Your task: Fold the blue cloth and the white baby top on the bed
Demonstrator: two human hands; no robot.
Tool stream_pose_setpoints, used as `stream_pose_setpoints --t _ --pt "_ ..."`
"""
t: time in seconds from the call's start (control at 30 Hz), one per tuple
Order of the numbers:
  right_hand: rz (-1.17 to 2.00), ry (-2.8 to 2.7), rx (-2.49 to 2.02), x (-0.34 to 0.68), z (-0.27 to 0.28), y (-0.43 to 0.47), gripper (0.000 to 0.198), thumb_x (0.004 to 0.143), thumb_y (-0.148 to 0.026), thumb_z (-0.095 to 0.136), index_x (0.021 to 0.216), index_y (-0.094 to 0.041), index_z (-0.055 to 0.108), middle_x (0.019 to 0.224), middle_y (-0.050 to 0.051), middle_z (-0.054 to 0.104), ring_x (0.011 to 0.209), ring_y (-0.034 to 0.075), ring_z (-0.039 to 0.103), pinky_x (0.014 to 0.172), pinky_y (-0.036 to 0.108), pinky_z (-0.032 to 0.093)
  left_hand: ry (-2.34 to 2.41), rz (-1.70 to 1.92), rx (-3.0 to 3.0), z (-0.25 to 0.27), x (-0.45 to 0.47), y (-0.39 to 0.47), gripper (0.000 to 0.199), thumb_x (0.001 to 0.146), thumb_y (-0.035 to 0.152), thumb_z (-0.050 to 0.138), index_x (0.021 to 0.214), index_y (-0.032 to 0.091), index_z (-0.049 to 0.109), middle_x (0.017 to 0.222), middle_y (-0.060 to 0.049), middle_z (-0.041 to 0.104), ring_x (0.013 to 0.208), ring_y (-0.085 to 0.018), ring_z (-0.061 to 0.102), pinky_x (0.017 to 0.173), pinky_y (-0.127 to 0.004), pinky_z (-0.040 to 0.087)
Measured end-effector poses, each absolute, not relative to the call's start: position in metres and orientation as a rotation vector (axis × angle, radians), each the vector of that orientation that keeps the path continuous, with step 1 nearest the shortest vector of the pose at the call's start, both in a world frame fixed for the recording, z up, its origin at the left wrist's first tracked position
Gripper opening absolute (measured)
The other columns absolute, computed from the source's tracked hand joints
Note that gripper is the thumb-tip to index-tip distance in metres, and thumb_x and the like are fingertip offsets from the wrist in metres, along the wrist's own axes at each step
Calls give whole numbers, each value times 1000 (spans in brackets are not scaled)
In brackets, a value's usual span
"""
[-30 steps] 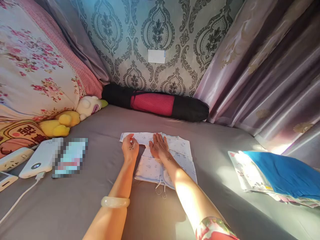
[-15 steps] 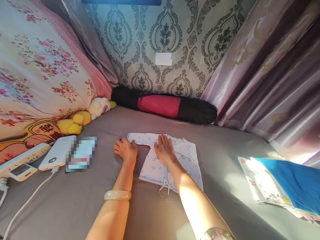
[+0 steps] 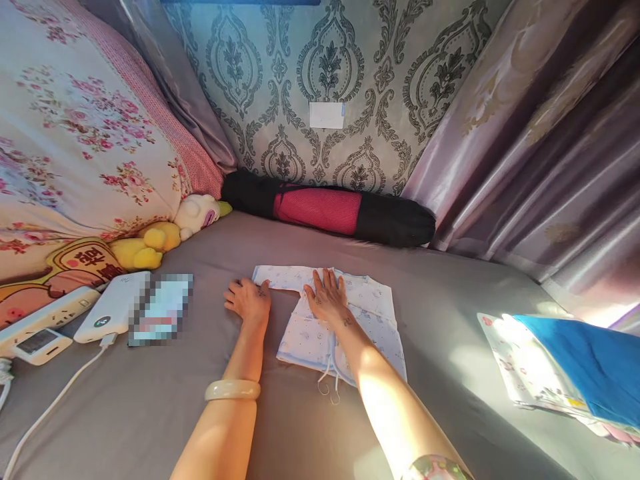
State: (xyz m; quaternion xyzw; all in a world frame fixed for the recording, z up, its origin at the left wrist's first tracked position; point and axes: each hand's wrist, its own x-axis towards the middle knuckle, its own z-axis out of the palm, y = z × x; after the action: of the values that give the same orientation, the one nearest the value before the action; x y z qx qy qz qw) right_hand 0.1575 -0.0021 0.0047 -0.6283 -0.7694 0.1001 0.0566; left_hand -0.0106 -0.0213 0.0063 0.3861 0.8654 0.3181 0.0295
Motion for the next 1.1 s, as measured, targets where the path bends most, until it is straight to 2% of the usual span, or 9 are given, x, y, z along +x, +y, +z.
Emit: stream_pose_setpoints --t 0.2,0.37,0.47,0.6,0.7,0.83,1.0,1.1 --pt "329 -2337 -1902 158 4 0 64 98 -50 17 151 -16 20 157 13 14 145 25 5 114 47 -1 2665 955 1124 8 -12 -18 30 78 39 60 94 14 63 124 -23 50 117 -42 42 89 -52 35" --pt "323 -2346 -1899 158 4 0 64 97 -51 16 151 -16 21 157 13 13 145 25 5 114 47 -1 2599 1088 1142 6 -14 -15 17 77 33 59 82 17 63 119 -21 55 115 -43 44 88 -55 36" --pt "327 -2345 -1894 159 4 0 64 97 -50 16 151 -15 22 157 13 14 145 26 5 114 48 1 2526 1218 1141 5 -15 -13 12 77 30 58 77 18 61 109 -20 61 114 -41 47 90 -57 37" --pt "318 -2356 -1890 159 3 1 63 98 -50 16 151 -16 21 158 12 13 145 26 5 114 48 1 2079 1651 943 7 -19 -6 13 76 30 58 83 20 55 84 -8 65 91 -27 62 86 -45 46" --pt "334 -2357 -1910 159 4 1 63 98 -50 16 151 -17 19 158 11 11 145 26 5 114 49 2 1499 1846 593 12 -18 -1 18 73 30 62 84 20 51 80 -3 65 77 -18 65 78 -35 51" --pt "361 -2347 -1915 158 7 1 63 97 -51 18 151 -18 20 158 11 13 145 26 6 114 49 2 1012 1823 401 21 -11 -1 15 72 25 65 83 19 55 86 -4 69 86 -16 68 81 -31 52" --pt "391 -2339 -1932 158 10 2 67 95 -57 19 151 -20 21 158 10 12 145 27 5 114 51 1 847 1714 568 32 8 -7 20 78 34 62 90 18 61 100 -8 70 108 -20 62 90 -34 50" --pt "416 -2341 -1950 157 9 3 70 94 -59 20 151 -19 20 158 10 10 145 27 4 114 51 0 792 1689 626 36 20 -9 23 77 39 65 88 19 59 100 -8 70 110 -20 61 92 -35 49"
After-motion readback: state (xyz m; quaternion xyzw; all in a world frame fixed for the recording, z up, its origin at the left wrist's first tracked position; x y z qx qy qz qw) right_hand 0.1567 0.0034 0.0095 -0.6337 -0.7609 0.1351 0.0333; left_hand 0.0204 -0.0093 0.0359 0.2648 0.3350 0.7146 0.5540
